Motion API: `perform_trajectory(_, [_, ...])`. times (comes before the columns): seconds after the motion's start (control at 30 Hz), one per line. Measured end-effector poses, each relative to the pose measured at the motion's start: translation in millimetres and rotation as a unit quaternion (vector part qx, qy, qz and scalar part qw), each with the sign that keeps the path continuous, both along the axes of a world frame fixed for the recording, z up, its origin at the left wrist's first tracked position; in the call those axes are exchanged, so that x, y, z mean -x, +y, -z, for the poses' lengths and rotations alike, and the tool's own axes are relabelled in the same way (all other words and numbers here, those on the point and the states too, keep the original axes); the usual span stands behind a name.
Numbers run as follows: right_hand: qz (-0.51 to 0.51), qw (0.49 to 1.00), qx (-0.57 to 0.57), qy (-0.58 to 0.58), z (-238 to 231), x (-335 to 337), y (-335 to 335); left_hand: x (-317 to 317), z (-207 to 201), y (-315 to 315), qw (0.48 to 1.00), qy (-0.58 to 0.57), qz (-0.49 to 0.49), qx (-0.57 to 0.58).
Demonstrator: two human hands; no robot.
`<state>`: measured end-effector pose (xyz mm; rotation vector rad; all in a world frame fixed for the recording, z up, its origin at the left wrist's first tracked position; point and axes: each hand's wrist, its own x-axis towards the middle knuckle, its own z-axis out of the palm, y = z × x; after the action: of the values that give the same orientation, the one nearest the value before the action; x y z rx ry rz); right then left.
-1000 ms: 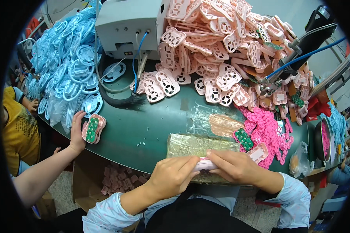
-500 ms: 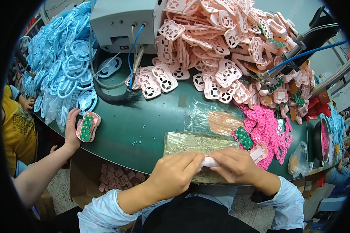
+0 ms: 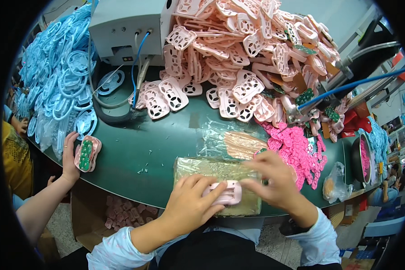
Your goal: The person assembles small electronic devices by inserting green circuit boards into pink plastic housings, closing the cases, and using a pneumatic tool to fasten them. They repeat this process for multiple units, occasionally handling a battery and placing finished items aside.
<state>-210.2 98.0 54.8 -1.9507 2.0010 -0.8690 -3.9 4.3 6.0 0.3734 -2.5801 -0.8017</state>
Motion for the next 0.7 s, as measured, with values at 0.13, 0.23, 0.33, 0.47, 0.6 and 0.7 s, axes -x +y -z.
perform_trajectory(0.13, [0.270,0.880,0.387,0.050,-74.6,55.8,0.9,8.5,8.9,5.1,0.998,0.048,-0.003,-0.049])
perform_trajectory(0.23, [0.159,0.886,0.398,-0.177,-112.8,101.7,-31.0,3.8,10.6,4.4,0.997,0.040,0.001,-0.066])
perform_trajectory(0.33, [0.040,0.915,0.254,-0.310,-136.8,105.8,-19.6,1.2,5.4,3.0,0.997,0.035,0.005,-0.074])
perform_trajectory(0.47, [-0.030,0.893,0.200,-0.401,-138.4,24.4,-11.2,3.5,5.6,5.1,0.996,0.031,0.000,-0.083])
perform_trajectory(0.6, [-0.069,0.866,0.176,-0.464,-132.3,-35.5,9.9,-0.8,10.6,6.2,0.995,0.037,-0.013,-0.096])
perform_trajectory(0.7, [-0.079,0.922,0.093,-0.367,-144.6,-22.0,35.7,4.8,8.9,7.4,0.994,0.050,0.003,-0.098])
